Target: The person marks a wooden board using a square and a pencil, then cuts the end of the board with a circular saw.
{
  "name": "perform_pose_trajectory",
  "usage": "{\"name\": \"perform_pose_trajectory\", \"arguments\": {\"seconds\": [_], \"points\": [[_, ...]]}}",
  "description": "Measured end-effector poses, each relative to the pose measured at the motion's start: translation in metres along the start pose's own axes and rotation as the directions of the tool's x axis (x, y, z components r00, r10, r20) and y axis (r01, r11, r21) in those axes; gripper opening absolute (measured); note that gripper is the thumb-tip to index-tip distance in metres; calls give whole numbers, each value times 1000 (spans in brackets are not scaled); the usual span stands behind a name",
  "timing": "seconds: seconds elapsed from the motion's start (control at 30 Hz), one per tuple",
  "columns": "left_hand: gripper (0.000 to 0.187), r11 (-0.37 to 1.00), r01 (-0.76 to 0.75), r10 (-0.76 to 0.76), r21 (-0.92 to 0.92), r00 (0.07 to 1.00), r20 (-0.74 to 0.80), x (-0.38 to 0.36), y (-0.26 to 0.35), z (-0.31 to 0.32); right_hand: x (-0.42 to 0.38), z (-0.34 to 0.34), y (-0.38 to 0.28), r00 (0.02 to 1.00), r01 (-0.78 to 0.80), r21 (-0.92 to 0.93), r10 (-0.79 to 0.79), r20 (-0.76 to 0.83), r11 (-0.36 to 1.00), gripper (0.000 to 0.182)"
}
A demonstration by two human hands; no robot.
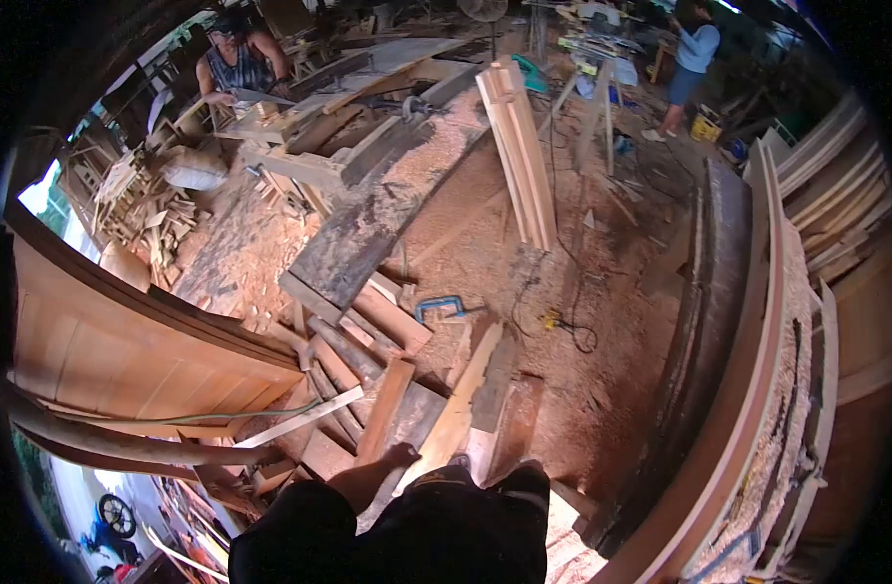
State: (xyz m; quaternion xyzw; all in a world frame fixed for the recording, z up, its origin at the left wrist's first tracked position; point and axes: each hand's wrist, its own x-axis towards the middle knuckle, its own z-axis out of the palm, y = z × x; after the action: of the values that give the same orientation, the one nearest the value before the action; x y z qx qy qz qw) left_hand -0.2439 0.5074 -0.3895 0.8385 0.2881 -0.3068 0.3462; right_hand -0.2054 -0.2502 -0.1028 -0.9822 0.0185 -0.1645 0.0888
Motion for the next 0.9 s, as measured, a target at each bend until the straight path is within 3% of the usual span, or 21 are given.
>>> {"name": "perform_pose_trajectory", "arguments": {"seconds": [0.03, 0.1, 0.13, 0.17, 0.23, 0.3, 0.33, 0.37, 0.4, 0.43, 0.47, 0.5, 0.53, 0.57, 0.6, 0.63, 0.67, 0.73, 0.8, 0.87, 0.9], "points": [[49, 997, -72, 70, 38, 996, 55, 13, -2, 11, -1, 15, 33, 998, -46, -12, 46, 44, 999, 35], [46, 929, -337, 344, 154, 939, -23, 27, 3, 29, 44, 15, 6, 953, -262, -35, 264, 147, 964, 28], [41, 815, -522, 491, 251, 853, 178, 52, 32, 20, 2, 0, -11, 867, -457, -110, 470, 166, 882, 25], [37, 709, -644, 564, 289, 763, 317, 52, 49, 6, 1, -5, -30, 798, -560, -141, 578, 172, 816, 23], [23, 521, -778, 668, 349, 627, 400, 77, 85, -13, 12, -22, -77, 679, -702, -157, 719, 150, 695, 23], [16, 762, -647, 605, -16, 702, 376, 115, 116, -18, 38, -44, -123, 542, -821, -141, 833, 111, 553, 31], [19, 686, -727, 653, 38, 637, 410, 129, 134, -28, 31, -35, -120, 685, -723, -141, 728, -18, 676, 27], [21, 955, -197, 280, -220, 840, 464, 136, 173, -38, 29, -29, -117, 692, -722, -49, 721, -39, 691, 24], [22, 917, -398, 358, -15, 807, 471, 142, 215, -48, 39, -36, -114, 728, -685, -61, 682, -65, 726, 22], [24, 633, -734, 502, 246, 631, 591, 163, 250, -58, 37, -39, -116, 717, -697, -44, 693, -74, 716, 24], [26, 174, -901, 613, 397, 415, 672, 192, 273, -65, 36, -35, -114, 753, -654, -42, 646, -124, 755, 27], [26, 642, -751, 715, -152, 516, 472, 214, 295, -72, 45, -41, -120, 714, -700, -114, 690, -121, 705, 28], [25, 831, -555, 516, -45, 736, 439, 215, 352, -78, 45, -38, -119, 701, -713, -113, 700, -134, 692, 27], [21, 675, -729, 646, 111, 657, 387, 232, 402, -83, 47, -39, -119, 702, -712, -109, 698, -142, 694, 27], [17, 698, -648, 714, -303, 603, 356, 235, 451, -74, 47, -39, -117, 686, -727, -89, 714, -138, 681, 29], [17, 726, -637, 687, -257, 678, 261, 205, 519, -72, 47, -39, -117, 679, -733, -67, 722, -131, 677, 31], [22, 606, -737, 796, -300, 561, 228, 187, 572, -66, 46, -38, -118, 652, -756, -51, 745, -141, 652, 34], [34, 689, -717, 712, -101, 646, 274, 174, 658, -69, 45, -34, -114, 613, -785, -17, 772, -169, 620, 39], [52, 552, -784, 830, -284, 551, 92, 128, 714, -30, 41, -28, -112, 582, -801, -14, 772, -253, 599, 45], [67, 424, -894, 906, -146, 416, 80, 91, 744, 4, 41, -26, -111, 551, -816, 19, 789, -272, 577, 45], [69, 407, -910, 910, -82, 396, 128, 78, 750, 23, 45, -29, -111, 541, -824, 23, 799, -263, 566, 45]]}}
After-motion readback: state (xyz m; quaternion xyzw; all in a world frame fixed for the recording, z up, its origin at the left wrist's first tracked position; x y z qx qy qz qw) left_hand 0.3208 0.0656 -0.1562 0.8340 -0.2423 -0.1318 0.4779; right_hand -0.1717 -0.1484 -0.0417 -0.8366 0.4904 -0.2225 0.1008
